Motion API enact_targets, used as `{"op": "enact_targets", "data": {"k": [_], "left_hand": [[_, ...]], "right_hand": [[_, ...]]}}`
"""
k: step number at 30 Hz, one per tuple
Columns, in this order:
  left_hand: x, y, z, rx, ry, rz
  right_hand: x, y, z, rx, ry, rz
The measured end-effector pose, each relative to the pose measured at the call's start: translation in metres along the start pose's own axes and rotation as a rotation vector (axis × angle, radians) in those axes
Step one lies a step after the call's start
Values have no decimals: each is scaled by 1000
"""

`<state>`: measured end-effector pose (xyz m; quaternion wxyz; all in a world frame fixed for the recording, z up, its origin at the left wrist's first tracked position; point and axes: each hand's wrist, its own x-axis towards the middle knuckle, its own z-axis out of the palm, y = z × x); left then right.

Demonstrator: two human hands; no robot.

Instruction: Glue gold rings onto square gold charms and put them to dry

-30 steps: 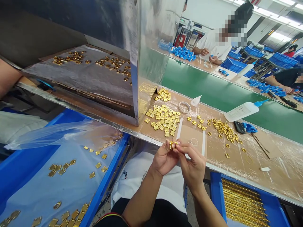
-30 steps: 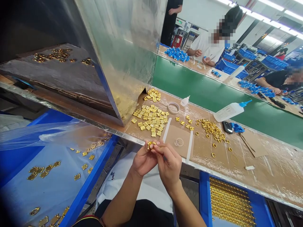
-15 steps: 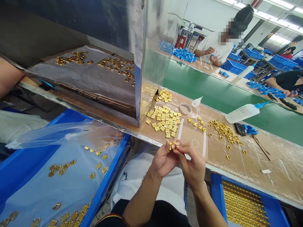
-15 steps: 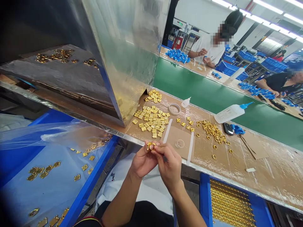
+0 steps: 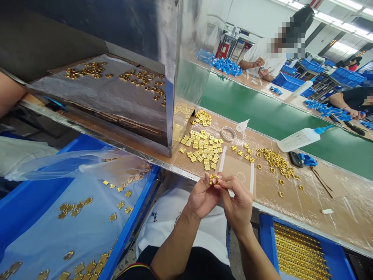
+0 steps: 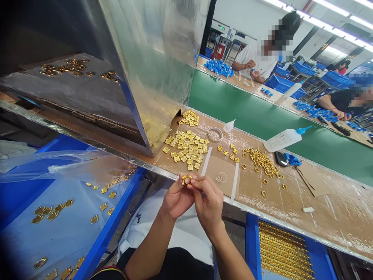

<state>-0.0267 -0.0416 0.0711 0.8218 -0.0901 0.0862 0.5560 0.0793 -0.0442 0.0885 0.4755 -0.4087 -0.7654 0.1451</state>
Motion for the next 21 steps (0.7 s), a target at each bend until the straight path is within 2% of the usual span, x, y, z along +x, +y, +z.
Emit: {"op": "enact_targets", "data": {"k": [17, 21], "left_hand": [[4, -4, -5, 29, -23, 46], [2, 0, -7, 90, 5, 40]], "right_hand": [[-4, 5, 2, 27, 39, 10], [-2, 7, -1, 91, -6, 16]]}}
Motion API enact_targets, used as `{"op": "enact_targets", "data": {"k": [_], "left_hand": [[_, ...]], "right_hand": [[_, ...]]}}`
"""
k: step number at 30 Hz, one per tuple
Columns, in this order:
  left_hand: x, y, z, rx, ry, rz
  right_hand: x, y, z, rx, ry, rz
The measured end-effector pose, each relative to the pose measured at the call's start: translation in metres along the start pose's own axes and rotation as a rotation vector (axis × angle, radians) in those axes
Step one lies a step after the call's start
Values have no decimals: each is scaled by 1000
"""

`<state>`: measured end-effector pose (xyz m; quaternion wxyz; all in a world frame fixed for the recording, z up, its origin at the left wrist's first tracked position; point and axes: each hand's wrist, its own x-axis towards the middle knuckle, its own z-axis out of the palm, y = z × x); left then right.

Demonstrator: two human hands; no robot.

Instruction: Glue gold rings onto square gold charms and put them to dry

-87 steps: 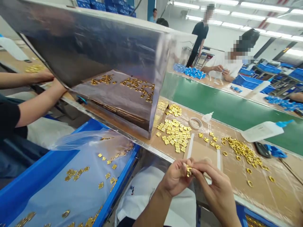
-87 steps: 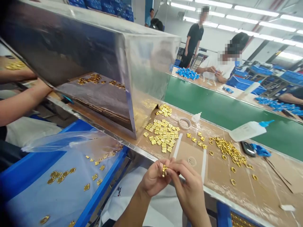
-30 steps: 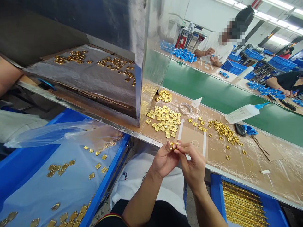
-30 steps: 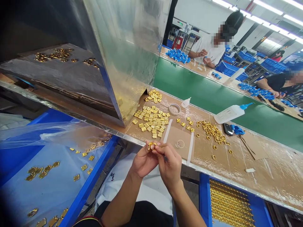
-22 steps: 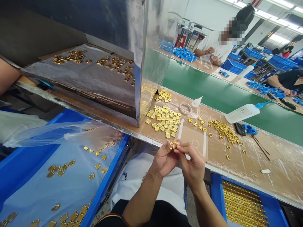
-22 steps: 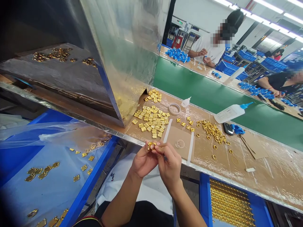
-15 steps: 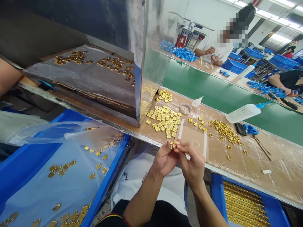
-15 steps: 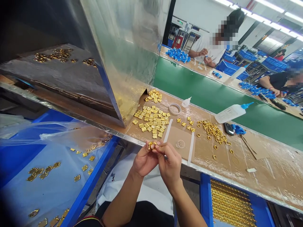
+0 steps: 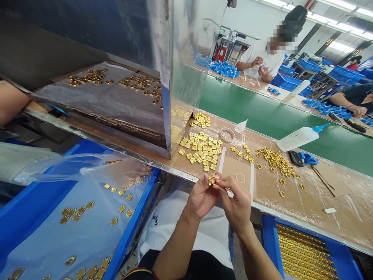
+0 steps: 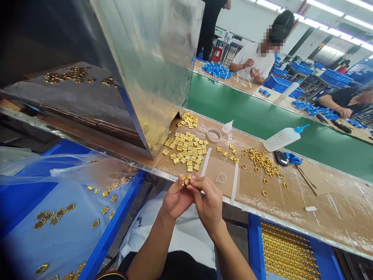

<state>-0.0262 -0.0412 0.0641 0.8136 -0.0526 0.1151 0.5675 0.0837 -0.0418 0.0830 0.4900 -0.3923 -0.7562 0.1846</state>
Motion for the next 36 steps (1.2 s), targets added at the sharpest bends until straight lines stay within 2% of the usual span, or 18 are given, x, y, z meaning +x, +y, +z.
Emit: {"op": "enact_targets", "data": {"k": [3, 8, 19, 26, 30, 36], "left_hand": [[-3, 2, -1, 47, -26, -6], [-6, -2, 0, 72, -110, -31], [-9, -10, -2, 90, -179, -52], [-5, -12, -5, 137, -160, -41], [-5, -12, -5, 85, -157, -44], [-5, -11, -6, 44, -35, -62]], "right_hand": [[4, 0, -7, 74, -58, 20], [13, -4, -21, 106, -50, 45], [17, -7, -31, 117, -114, -1], [18, -10, -32, 73, -122, -67], [20, -11, -32, 51, -142, -77], [20, -12, -31, 22, -149, -76]]}}
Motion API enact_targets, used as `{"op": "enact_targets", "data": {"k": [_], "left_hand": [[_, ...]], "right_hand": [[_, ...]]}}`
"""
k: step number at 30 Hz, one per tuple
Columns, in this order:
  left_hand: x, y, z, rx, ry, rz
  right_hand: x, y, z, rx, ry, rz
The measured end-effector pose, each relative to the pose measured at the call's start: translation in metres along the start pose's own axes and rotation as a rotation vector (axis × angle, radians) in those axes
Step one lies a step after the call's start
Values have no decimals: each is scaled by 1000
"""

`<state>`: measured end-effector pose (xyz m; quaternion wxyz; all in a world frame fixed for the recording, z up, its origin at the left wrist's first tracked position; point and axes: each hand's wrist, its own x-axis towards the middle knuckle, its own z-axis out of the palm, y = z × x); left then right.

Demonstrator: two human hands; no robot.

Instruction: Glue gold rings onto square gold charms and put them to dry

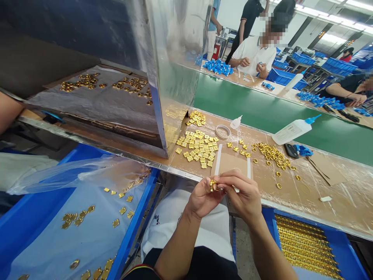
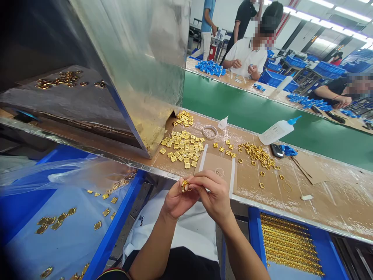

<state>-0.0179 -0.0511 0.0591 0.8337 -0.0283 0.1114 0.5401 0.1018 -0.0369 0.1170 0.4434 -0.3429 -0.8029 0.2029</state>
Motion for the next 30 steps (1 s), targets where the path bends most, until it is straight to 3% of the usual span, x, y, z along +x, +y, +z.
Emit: {"op": "enact_targets", "data": {"k": [9, 18, 30], "left_hand": [[-1, 2, 3, -6, 44, 16], [-4, 5, 3, 65, -69, 68], [-6, 3, 15, -12, 9, -7]], "right_hand": [[1, 5, 5, 36, 20, -9], [0, 9, 1, 65, -5, -21], [-9, 3, 2, 72, 70, -10]]}}
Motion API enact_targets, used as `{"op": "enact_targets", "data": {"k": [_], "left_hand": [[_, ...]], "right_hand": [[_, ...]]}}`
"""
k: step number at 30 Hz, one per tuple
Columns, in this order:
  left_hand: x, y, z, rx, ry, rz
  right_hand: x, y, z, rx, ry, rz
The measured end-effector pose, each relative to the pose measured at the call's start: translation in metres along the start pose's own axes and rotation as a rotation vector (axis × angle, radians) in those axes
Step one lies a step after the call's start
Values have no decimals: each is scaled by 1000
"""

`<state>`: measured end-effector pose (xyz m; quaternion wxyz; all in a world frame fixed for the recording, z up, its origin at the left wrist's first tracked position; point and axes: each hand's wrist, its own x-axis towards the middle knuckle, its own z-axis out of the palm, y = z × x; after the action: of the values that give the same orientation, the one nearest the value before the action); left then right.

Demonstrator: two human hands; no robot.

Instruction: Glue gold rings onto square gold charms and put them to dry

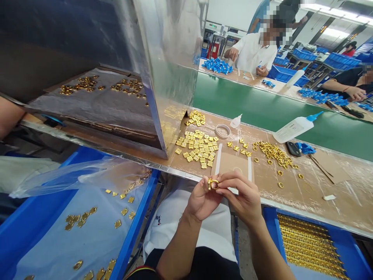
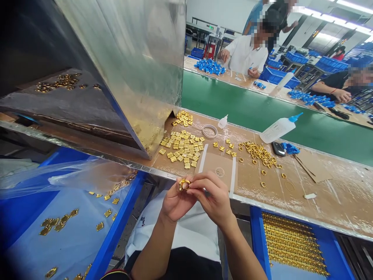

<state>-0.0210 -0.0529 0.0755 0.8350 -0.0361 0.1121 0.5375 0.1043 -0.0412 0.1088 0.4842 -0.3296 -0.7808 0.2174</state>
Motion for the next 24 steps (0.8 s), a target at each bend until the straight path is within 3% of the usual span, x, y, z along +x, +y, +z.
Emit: {"op": "enact_targets", "data": {"k": [9, 24], "left_hand": [[0, -1, 4, -60, 83, -15], [-3, -2, 2, 11, 16, 4]], "right_hand": [[-1, 0, 3, -68, -2, -15], [-2, -7, 3, -59, -5, -30]]}}
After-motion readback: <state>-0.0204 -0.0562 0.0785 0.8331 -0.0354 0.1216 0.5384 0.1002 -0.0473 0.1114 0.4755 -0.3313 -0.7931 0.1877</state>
